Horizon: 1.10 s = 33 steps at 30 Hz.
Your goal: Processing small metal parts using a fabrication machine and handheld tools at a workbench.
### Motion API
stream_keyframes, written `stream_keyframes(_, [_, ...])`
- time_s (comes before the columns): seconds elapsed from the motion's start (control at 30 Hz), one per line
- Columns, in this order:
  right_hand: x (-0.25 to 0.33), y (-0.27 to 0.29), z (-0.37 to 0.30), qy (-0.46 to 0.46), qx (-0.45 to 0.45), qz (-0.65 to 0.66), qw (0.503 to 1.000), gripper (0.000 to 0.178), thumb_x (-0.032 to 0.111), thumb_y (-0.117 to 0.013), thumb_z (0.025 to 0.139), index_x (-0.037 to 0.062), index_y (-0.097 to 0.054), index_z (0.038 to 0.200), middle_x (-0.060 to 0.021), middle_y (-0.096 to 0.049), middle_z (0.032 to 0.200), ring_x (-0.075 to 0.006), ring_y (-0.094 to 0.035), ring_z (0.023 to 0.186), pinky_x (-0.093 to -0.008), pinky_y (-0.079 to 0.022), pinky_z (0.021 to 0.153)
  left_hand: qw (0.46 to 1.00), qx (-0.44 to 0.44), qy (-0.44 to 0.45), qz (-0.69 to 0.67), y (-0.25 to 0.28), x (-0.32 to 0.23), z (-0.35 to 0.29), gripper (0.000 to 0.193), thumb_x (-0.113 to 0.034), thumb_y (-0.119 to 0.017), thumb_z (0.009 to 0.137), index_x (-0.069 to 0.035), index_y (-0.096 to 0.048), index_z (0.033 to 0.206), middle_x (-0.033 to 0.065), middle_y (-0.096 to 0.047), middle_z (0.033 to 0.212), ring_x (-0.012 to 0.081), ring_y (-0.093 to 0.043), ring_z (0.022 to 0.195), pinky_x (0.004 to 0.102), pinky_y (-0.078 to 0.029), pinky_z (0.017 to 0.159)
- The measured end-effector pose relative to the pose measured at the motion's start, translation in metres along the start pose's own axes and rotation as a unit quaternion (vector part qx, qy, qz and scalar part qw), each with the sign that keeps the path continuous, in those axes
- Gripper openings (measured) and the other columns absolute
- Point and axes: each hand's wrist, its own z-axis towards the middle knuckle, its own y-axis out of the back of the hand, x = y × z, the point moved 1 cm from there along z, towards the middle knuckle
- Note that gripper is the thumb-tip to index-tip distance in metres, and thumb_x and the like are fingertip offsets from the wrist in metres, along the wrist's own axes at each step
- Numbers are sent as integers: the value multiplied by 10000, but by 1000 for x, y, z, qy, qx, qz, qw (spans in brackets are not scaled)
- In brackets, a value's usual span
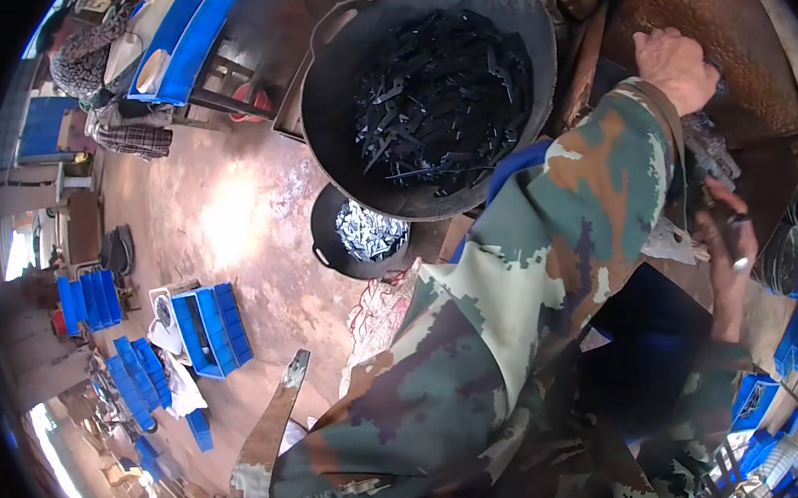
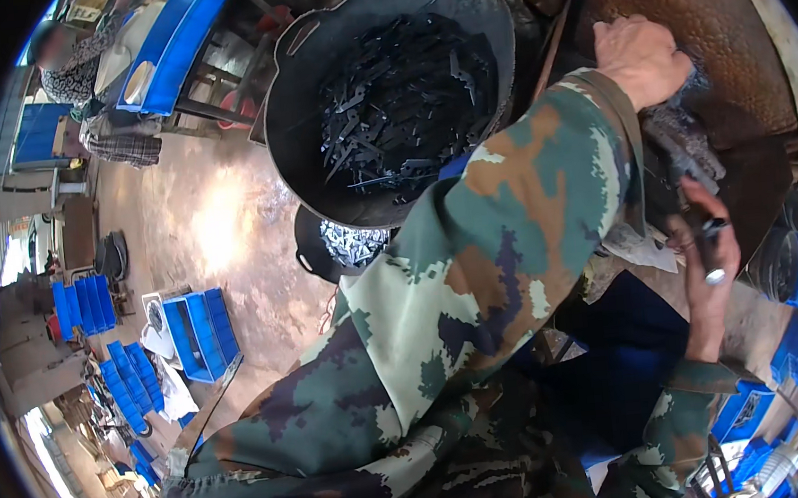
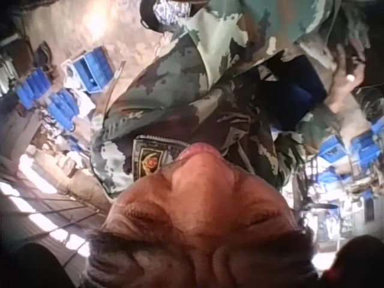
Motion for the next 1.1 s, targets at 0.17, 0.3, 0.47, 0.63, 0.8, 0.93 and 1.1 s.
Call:
stream_keyframes(0.17, [16, 17, 59, -88, -163, 27, 982, 265, 136, -652, 936, 10, -639, 1169, -63, -659, 1180, -66, -592, 796, -211, -469, 564, 990, -31, 23, -134, -25, -17, 1, 217, -266, -669, 744, -82, -753, 825, 185, -640, 1046, 349, -561, 1079, 476, -382, 960])
stream_keyframes(0.3, [1, 8, 119, -131, -160, 106, 973, 282, 154, -626, 951, 42, -666, 1207, 65, -596, 897, -4, -370, 571, -187, -390, 518, 990, -46, 32, -128, -6, 2, 0, 173, -219, -686, 735, -73, -742, 807, 187, -637, 1024, 347, -567, 1060, 466, -401, 945])
stream_keyframes(0.47, [-45, 46, 182, -143, -138, 98, 975, 274, 192, -642, 948, 59, -678, 1184, 85, -560, 768, 1, -377, 565, -188, -392, 512, 985, -39, 35, -162, -14, -8, 0, 176, -209, -685, 740, -60, -738, 816, 194, -632, 1034, 348, -566, 1060, 462, -413, 941])
stream_keyframes(0.63, [-64, 64, 196, -119, -179, 93, 972, 180, 227, -711, 907, 81, -677, 1007, 83, -438, 632, -29, -389, 525, -224, -421, 518, 980, -59, 21, -191, -33, -22, -2, 219, -183, -667, 705, 10, -717, 795, 221, -618, 974, 369, -560, 1022, 484, -408, 921])
stream_keyframes(0.8, [-54, 40, 201, -97, -171, 64, 979, 239, 280, -739, 883, 80, -685, 1001, 79, -452, 654, -32, -414, 556, -228, -440, 541, 979, -63, 21, -193, -18, -9, 1, 212, -178, -658, 704, 4, -720, 793, 230, -611, 971, 383, -562, 1012, 488, -413, 939])
stream_keyframes(0.93, [-77, 37, 215, -87, -169, 33, 981, 278, 305, -730, 888, 70, -691, 1031, 73, -437, 650, -35, -435, 567, -225, -446, 540, 968, -25, 68, -240, 20, -14, 0, 185, -162, -635, 747, -20, -738, 806, 221, -692, 861, 364, -673, 860, 419, -532, 820])
stream_keyframes(1.1, [-81, 64, 209, -92, -192, -36, 976, 432, 410, -707, 875, 80, -687, 1153, 3, -637, 925, -77, -538, 613, -223, -468, 579, 985, 7, 9, -171, 91, 19, -6, 223, -252, -614, 762, -73, -742, 796, 151, -699, 820, 334, -679, 825, 396, -546, 788])
